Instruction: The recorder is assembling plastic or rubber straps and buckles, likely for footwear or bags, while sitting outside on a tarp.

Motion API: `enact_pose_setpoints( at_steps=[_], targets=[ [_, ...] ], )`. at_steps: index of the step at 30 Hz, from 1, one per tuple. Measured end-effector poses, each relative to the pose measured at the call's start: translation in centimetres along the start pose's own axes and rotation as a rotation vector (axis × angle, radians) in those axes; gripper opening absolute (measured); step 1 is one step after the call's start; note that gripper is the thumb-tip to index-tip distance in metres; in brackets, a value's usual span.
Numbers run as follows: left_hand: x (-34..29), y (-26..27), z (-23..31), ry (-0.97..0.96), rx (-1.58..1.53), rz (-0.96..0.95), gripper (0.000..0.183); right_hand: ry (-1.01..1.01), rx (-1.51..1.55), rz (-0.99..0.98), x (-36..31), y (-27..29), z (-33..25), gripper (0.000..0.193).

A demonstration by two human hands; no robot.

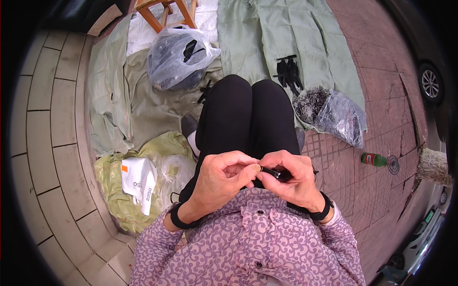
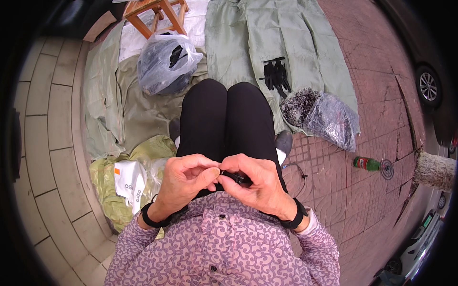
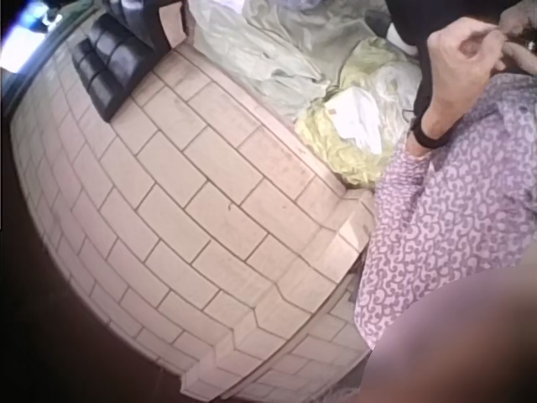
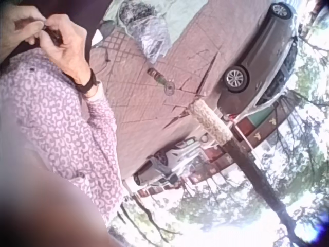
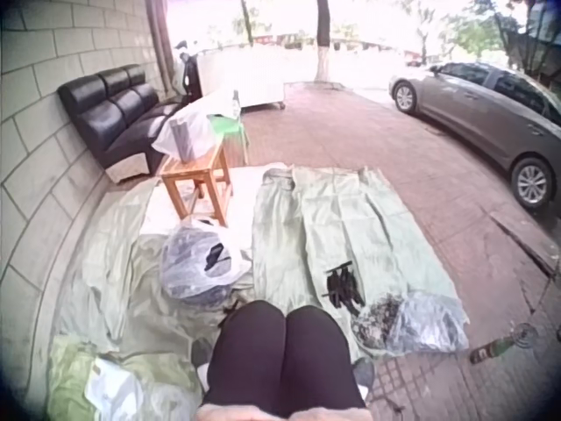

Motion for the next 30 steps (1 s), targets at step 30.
enact_pose_setpoints(
  at_steps=[30],
  targets=[
    [-2.9,-1.2,-0.8,-0.234,0.298,-0.147,0.015,0.027,0.059,-0.246,-1.3,-1.3,-2.2,0.017]
  ],
)
Point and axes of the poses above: each hand's wrist, its own x-axis towards the middle knuckle, its own y-axis out of the back of the hand, z = x × y, the point moved 5 cm from there along x, towards the middle knuckle, and after that the axes turned 14 degrees about y, right-handed, at the moved point
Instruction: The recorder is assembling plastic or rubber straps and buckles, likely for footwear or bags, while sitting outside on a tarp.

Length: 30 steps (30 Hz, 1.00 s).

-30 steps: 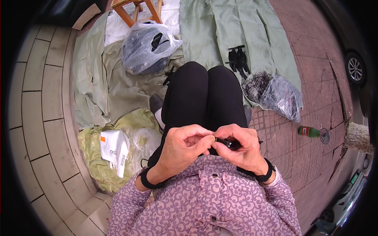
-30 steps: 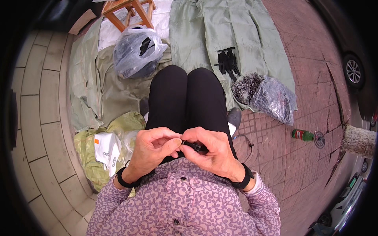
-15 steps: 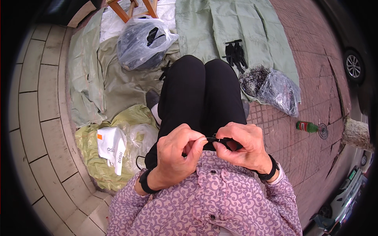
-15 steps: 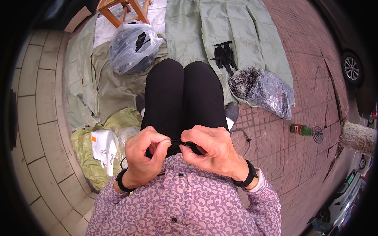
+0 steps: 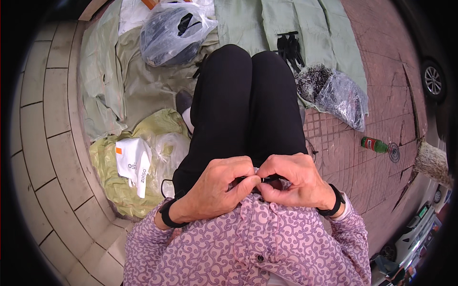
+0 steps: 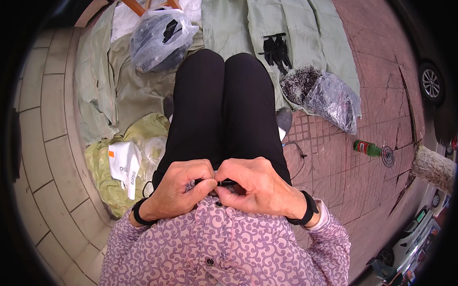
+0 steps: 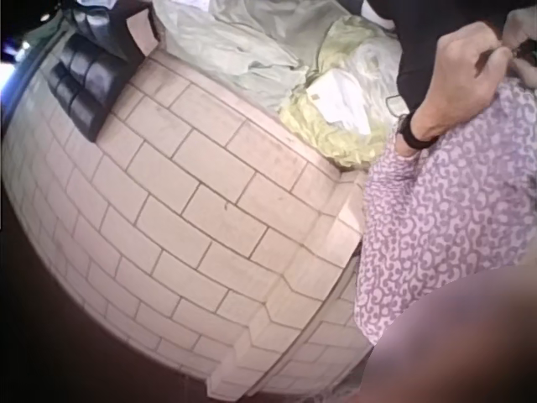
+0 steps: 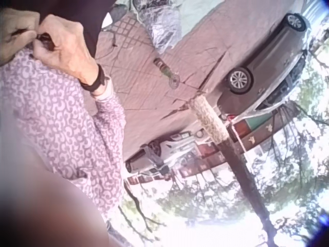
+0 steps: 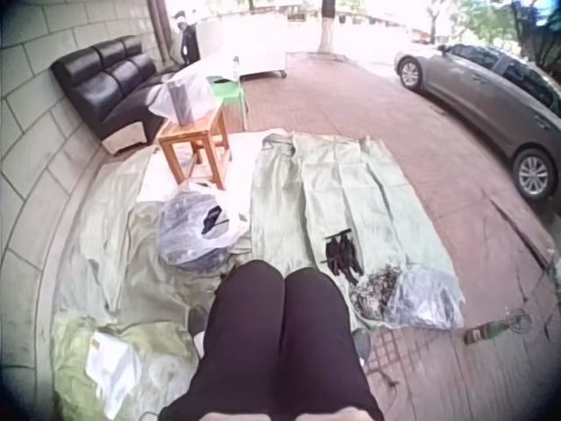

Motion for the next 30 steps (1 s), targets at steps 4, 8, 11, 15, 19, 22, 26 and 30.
enact_pose_setpoints(
  at_steps=[4,8,11,15,19,22,26,30],
  targets=[
    [-0.8,-0.2,0.3,-0.004,-0.066,-0.005,0.014,0.027,0.037,-0.034,0.2,-0.2,-0.5,0.017],
    [-1.6,-0.3,0.6,-0.043,-0.092,0.051,0.014,0.026,0.043,-0.092,0.1,-0.5,-0.9,0.016],
    [-1.8,-0.5,0.5,-0.054,-0.112,0.043,0.014,0.031,0.116,-0.065,0.0,-0.5,-0.6,0.015],
    [-1.8,-0.6,0.3,-0.065,-0.121,0.035,0.014,0.033,0.209,0.028,0.1,-0.7,-0.3,0.016],
    [-1.8,-0.6,0.2,-0.053,-0.167,0.014,0.015,0.009,0.243,0.007,-0.2,-0.4,0.2,0.015],
    [-1.6,-0.6,0.1,-0.048,-0.155,0.008,0.014,-0.018,0.262,-0.003,-0.3,-0.3,0.5,0.014],
    [-1.1,-0.1,0.3,-0.008,-0.165,0.025,0.017,-0.065,0.277,0.043,-0.4,0.3,0.8,0.013],
    [-0.5,0.0,-1.5,0.192,-0.479,-0.112,0.014,-0.103,0.471,0.286,-0.9,1.0,1.9,0.015]
  ],
)
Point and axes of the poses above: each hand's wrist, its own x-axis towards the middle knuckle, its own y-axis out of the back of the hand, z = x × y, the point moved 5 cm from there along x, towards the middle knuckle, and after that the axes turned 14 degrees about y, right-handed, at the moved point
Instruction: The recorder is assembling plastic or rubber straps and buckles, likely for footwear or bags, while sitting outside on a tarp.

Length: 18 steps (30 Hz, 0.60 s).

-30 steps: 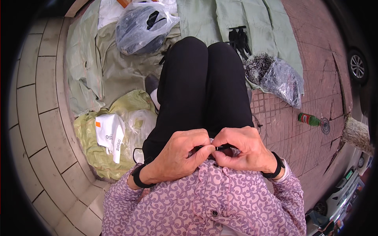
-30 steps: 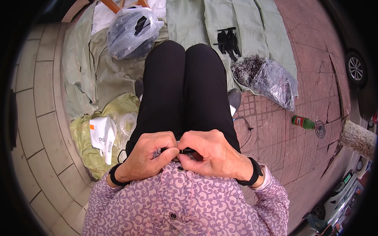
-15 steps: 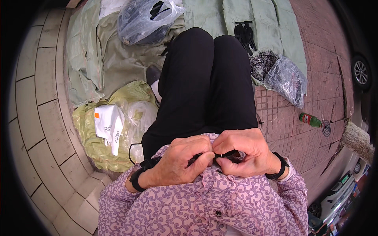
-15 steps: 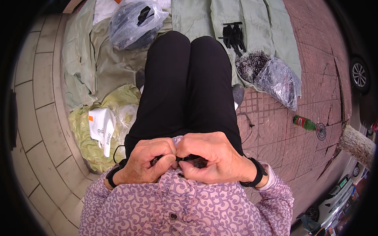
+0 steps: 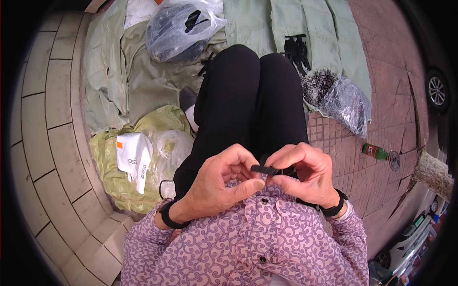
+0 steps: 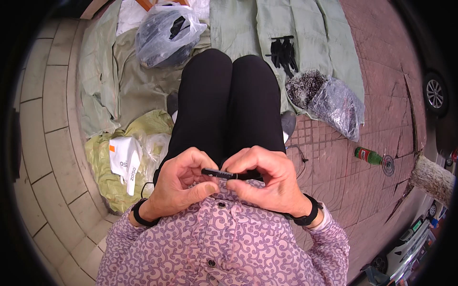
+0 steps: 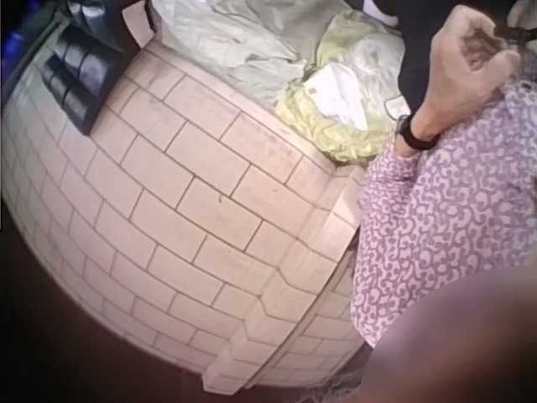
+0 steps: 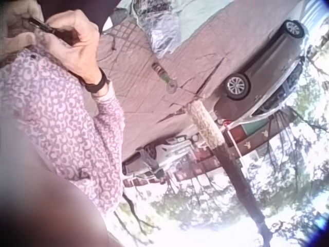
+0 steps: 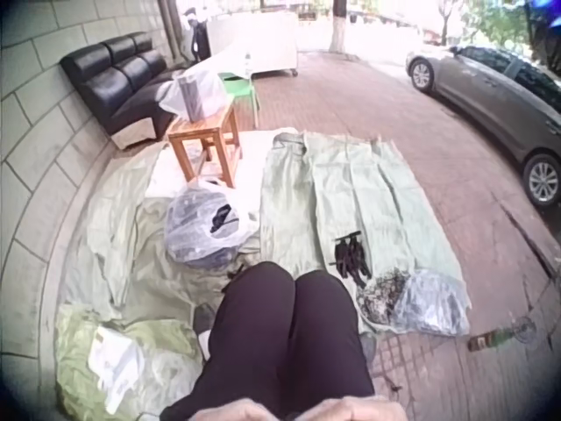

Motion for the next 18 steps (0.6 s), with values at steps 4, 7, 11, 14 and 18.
enact_pose_setpoints(
  at_steps=[4,7,11,14,18],
  targets=[
    [1.5,-0.2,0.2,0.076,-0.291,-0.026,0.045,0.103,0.036,0.019,0.9,0.6,0.3,0.019],
    [2.5,-0.2,1.1,0.080,-0.329,-0.046,0.039,0.138,0.009,0.013,1.1,0.9,0.5,0.020],
    [3.0,-0.4,1.6,0.029,-0.316,-0.014,0.038,0.080,0.084,0.118,1.6,1.1,0.4,0.020],
    [3.3,-0.1,1.5,0.015,-0.283,0.068,0.039,0.051,0.083,0.133,1.8,1.1,0.5,0.021],
    [3.8,-0.1,1.6,0.053,-0.255,0.071,0.041,0.094,-0.017,0.068,2.2,1.4,0.6,0.023]
  ],
)
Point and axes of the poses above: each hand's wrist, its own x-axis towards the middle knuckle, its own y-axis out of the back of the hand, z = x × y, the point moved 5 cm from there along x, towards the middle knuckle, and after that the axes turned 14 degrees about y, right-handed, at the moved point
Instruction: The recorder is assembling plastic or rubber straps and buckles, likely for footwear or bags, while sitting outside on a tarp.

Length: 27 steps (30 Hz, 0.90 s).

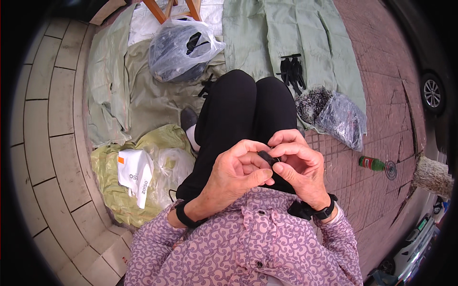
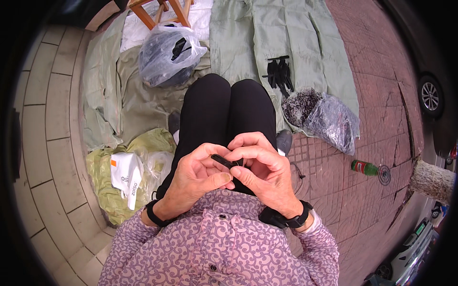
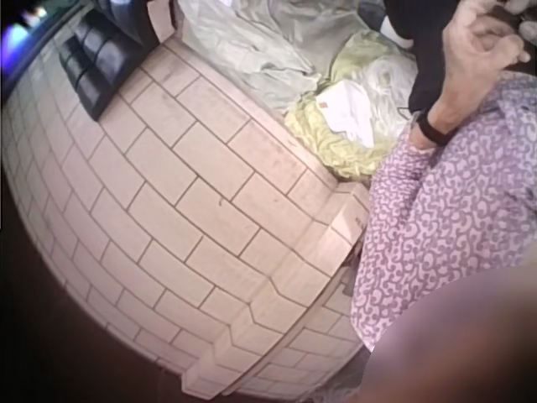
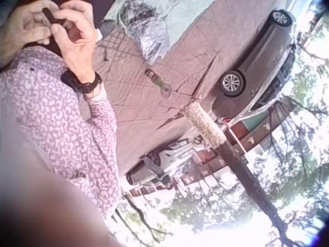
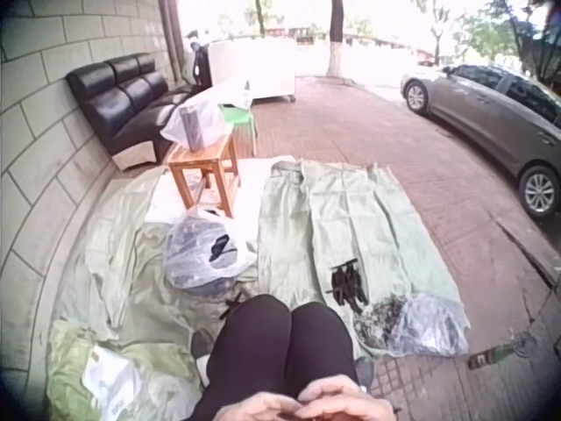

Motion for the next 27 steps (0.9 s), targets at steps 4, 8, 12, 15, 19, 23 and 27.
enact_pose_setpoints(
  at_steps=[4,8,12,15,19,23,27],
  targets=[
    [0.4,-0.4,-0.1,-0.016,0.005,-0.026,0.040,-0.003,0.015,-0.012,0.1,0.0,0.3,0.019],
    [1.0,-0.6,-0.1,-0.056,0.078,-0.102,0.034,-0.146,0.220,0.011,0.0,-0.1,0.7,0.014],
    [1.0,-0.9,0.3,-0.061,0.214,-0.080,0.029,-0.168,0.285,0.029,0.1,0.1,0.6,0.013],
    [0.9,-1.1,0.4,-0.112,0.244,-0.048,0.028,-0.107,0.177,-0.018,0.4,0.8,0.1,0.014],
    [0.7,-0.8,0.6,-0.305,0.416,0.096,0.028,-0.086,-0.109,-0.131,1.1,1.7,-1.7,0.016],
    [0.6,-1.0,0.9,-0.379,0.473,0.154,0.028,-0.211,-0.028,-0.045,1.0,0.8,-2.6,0.012],
    [-0.2,-1.6,1.7,-0.493,0.501,0.180,0.027,-0.377,0.207,0.028,0.2,0.9,-2.2,0.009]
  ],
)
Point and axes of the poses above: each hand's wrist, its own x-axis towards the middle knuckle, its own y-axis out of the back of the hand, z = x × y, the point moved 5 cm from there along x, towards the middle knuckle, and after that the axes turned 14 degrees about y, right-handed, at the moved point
